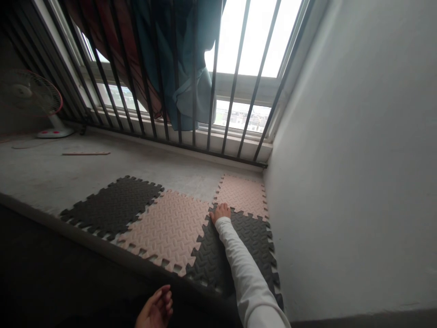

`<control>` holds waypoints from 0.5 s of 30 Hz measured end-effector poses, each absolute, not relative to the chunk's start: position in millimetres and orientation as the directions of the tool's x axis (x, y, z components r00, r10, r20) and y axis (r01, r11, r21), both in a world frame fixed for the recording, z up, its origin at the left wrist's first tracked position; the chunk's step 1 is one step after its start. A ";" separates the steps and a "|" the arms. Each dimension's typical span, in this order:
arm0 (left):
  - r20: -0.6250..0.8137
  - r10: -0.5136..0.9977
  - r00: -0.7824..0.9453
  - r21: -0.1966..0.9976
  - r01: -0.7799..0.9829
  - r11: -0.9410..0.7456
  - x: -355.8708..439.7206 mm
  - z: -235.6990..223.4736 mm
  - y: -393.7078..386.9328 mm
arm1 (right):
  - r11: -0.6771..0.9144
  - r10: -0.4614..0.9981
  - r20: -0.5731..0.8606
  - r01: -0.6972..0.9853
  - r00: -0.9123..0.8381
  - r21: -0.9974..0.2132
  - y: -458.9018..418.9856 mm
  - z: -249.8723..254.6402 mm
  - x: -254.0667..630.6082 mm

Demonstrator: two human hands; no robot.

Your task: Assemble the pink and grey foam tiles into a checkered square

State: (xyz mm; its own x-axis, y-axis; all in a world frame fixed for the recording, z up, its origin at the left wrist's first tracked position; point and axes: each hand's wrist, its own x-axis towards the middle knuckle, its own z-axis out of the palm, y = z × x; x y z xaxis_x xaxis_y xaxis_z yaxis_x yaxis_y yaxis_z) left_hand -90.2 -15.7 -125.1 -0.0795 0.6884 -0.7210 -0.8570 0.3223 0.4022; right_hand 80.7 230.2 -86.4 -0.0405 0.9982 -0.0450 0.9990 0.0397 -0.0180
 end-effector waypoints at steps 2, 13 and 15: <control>-0.727 0.682 -0.077 0.399 -0.856 0.329 -90.7 -125.2 -15.7 | 0.014 0.999 -0.048 1.000 -0.015 -0.023 228.8 -89.9 78.3; -0.732 0.672 -0.108 0.424 -0.845 0.327 -98.5 -124.7 -18.5 | 0.008 0.991 -0.129 0.996 -0.019 -0.085 221.7 -97.8 81.7; -0.736 0.668 -0.108 0.433 -0.834 0.342 -99.2 -125.5 -19.6 | -0.036 0.994 -0.105 0.995 0.026 -0.093 221.9 -91.4 87.0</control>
State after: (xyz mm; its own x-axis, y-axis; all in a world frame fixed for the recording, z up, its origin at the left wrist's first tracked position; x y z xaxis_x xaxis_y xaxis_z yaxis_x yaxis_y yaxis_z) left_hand -99.2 -19.6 -125.5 -0.1080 0.6683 -0.7360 -0.8338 0.3422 0.4332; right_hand 87.0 221.9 -91.4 0.0259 0.9941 -0.1050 0.9951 -0.0357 -0.0926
